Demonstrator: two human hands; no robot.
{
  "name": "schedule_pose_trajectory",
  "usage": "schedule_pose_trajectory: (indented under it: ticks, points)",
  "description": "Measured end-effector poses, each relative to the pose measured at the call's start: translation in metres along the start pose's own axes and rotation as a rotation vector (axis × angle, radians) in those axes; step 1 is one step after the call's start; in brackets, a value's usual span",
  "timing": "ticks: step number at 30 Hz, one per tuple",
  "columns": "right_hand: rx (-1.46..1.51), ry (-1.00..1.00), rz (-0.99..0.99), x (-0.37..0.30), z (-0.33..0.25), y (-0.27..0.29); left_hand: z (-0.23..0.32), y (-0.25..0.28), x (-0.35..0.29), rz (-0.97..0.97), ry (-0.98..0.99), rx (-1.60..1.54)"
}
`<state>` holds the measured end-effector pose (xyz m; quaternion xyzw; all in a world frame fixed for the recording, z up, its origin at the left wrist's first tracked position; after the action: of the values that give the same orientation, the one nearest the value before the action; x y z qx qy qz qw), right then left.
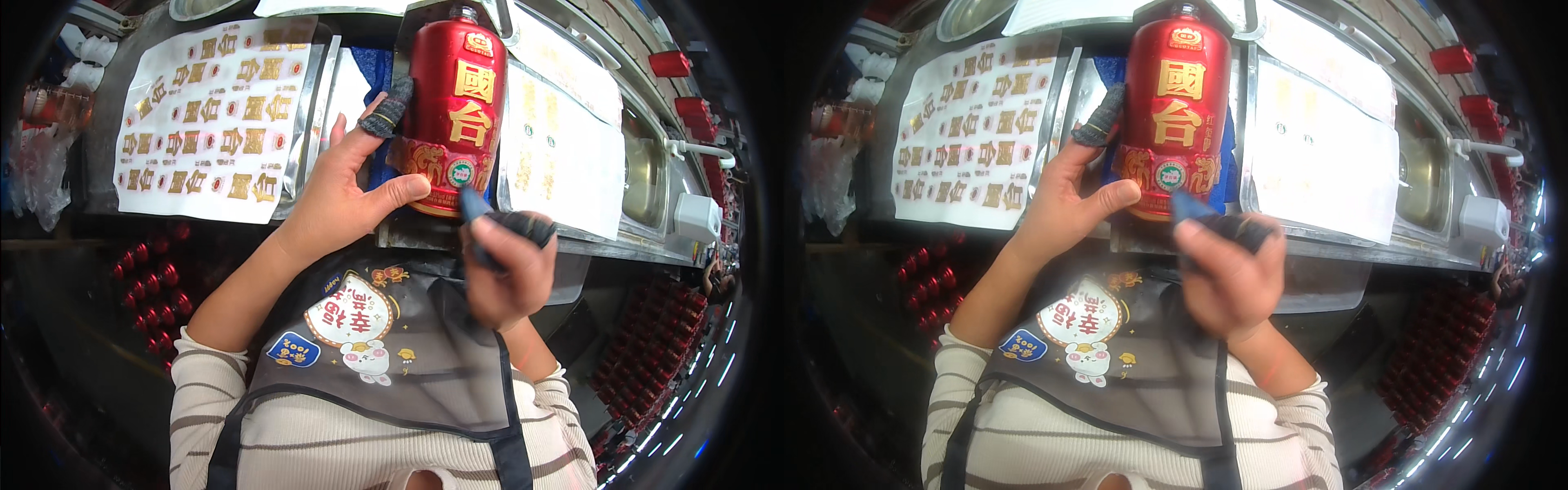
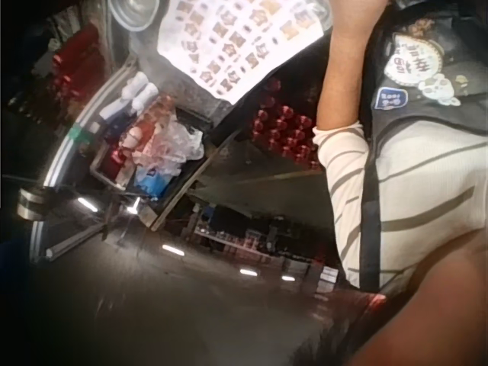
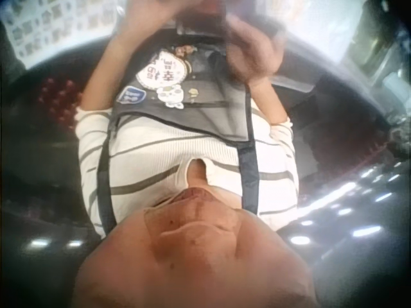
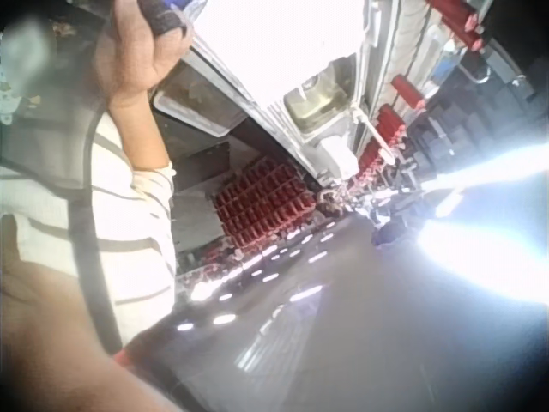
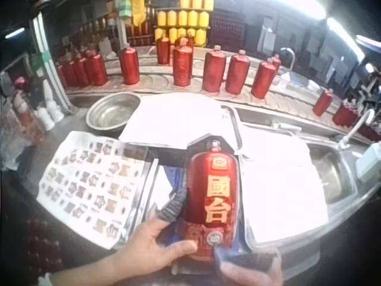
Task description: The person applies gold stickers to red cylindrical bottles. They peel stickers from a sheet, align them on the bottle surface, and smooth them with a blue cloth. The person repeats this process for multiple bottles, placing finished ones on a nearby rack.
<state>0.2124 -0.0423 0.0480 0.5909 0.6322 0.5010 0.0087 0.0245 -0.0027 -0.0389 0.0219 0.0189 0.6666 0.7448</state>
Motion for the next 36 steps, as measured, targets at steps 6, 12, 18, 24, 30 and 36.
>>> schedule_pose_trajectory:
  ticks: [6, 12, 18, 24, 30, 36]
  points:
    - [-0.138, 0.431, -0.077, 0.018, -0.041, -0.011, 0.000, 0.006, 0.002, -0.015, -0.046, 0.027]
    - [-0.122, 0.544, -0.215, 0.024, -0.050, -0.027, -0.002, 0.010, 0.003, -0.067, -0.038, -0.010]
    - [0.142, -0.040, -0.246, 0.051, -0.006, -0.021, -0.003, 0.015, 0.000, -0.130, 0.070, -0.088]
    - [0.471, -0.754, 0.105, -0.011, 0.091, 0.011, 0.019, -0.015, 0.005, -0.034, -0.331, 0.547]
    - [1.204, -1.100, -0.354, -0.042, 0.036, -0.048, 0.030, -0.010, 0.004, 0.075, -0.221, 0.255]
    - [1.221, -1.030, -0.812, -0.029, 0.021, -0.046, 0.070, -0.014, -0.004, 0.156, -0.501, 0.834]
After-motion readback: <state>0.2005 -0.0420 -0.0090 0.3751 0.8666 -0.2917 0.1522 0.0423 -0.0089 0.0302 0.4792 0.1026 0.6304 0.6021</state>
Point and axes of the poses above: each hand's wrist, its own x-axis towards the middle knuckle, its own y-axis out of the back of the hand, z = x × y, the point moved 7 cm from there along x, towards the middle knuckle
